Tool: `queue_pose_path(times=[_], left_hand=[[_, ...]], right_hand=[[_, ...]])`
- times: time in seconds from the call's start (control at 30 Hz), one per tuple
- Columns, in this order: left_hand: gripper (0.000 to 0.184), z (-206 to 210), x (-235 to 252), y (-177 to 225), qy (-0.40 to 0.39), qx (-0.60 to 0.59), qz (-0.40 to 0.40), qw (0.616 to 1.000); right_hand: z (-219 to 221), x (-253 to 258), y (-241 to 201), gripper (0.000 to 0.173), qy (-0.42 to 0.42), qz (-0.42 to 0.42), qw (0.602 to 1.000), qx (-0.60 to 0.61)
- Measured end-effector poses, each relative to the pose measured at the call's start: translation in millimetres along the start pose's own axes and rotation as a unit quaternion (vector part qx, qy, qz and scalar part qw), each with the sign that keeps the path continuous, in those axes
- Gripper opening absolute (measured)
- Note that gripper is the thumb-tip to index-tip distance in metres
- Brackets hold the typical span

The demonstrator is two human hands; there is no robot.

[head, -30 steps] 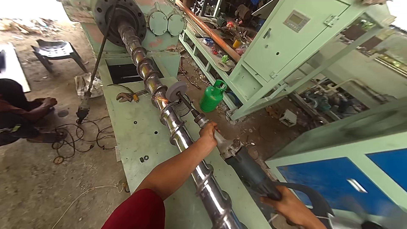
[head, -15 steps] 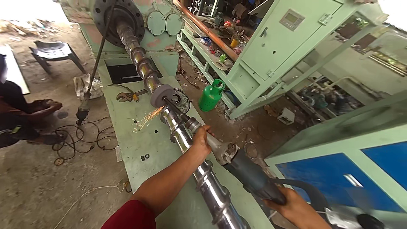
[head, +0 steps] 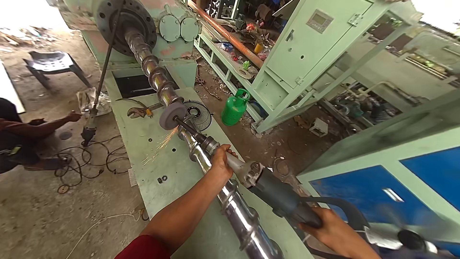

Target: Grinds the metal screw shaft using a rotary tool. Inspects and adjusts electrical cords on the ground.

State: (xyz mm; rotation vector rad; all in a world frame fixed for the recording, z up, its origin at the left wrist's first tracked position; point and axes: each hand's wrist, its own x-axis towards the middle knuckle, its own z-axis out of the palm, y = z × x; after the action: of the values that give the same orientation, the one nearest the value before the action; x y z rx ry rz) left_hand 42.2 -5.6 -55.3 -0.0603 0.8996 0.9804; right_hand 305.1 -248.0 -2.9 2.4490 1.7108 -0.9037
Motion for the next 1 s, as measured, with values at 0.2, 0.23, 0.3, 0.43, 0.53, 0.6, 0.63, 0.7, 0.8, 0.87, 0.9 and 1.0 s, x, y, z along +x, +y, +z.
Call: queue_pose_path(times=[0.2,0.23,0.3,0.43,0.53,0.6,0.63,0.7,0.8,0.87,0.9,1.0], left_hand=[[0.008,12,11,-2,-0.004,0.017,0.003,1.0],[0.008,15,13,-3,-0.005,0.018,0.001,1.0],[0.008,22,20,-5,-0.007,0.018,-0.004,1.0],[0.009,34,40,-11,-0.007,0.025,-0.009,1.0],[0.011,40,54,-16,0.004,0.046,-0.009,0.999],[0.012,43,64,-20,0.01,0.058,-0.008,0.998],[0.012,44,69,-22,0.013,0.063,-0.008,0.998],[0.013,45,76,-23,0.019,0.078,-0.012,0.997],[0.013,46,82,-24,0.027,0.093,-0.008,0.995],[0.013,47,81,-25,0.027,0.095,-0.006,0.995],[0.013,46,79,-24,0.027,0.092,-0.006,0.995],[0.012,43,64,-20,0.022,0.077,-0.002,0.997]], right_hand=[[4,7,4,0.038,-0.001,0.022,1.0,0.022],[4,9,6,0.039,0.001,0.024,0.999,0.027],[5,14,12,0.039,-0.001,0.031,0.999,0.04],[8,28,21,0.04,-0.008,0.037,0.996,0.077],[11,38,24,0.037,-0.024,0.048,0.993,0.105],[13,45,27,0.036,-0.037,0.055,0.989,0.128],[15,48,28,0.036,-0.045,0.057,0.987,0.144],[18,54,32,0.034,-0.059,0.061,0.981,0.176],[21,61,37,0.033,-0.076,0.062,0.977,0.192],[21,60,37,0.033,-0.079,0.061,0.976,0.195],[20,59,36,0.033,-0.077,0.057,0.976,0.194],[16,49,32,0.034,-0.061,0.045,0.981,0.18]])
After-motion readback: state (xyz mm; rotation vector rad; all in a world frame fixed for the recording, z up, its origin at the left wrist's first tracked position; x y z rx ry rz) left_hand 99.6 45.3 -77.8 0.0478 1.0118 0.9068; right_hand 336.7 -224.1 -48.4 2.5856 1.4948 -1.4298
